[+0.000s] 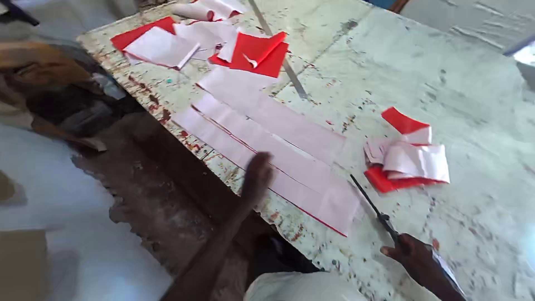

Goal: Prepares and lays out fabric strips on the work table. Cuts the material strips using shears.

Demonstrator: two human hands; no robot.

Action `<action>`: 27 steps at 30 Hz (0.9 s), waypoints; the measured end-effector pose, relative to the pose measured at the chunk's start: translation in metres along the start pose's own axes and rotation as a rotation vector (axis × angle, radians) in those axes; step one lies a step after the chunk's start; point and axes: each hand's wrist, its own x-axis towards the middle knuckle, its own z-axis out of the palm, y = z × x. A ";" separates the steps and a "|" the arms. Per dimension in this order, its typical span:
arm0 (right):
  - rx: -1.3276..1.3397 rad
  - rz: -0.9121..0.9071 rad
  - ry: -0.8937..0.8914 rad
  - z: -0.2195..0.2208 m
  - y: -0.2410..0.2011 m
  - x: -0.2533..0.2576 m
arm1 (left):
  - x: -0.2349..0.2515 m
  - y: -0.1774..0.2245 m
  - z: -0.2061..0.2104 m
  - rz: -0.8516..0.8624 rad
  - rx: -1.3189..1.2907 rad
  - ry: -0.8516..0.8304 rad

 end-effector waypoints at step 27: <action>0.590 0.429 0.498 0.044 -0.208 -0.012 | 0.234 -0.196 -0.282 -0.329 -0.115 -0.316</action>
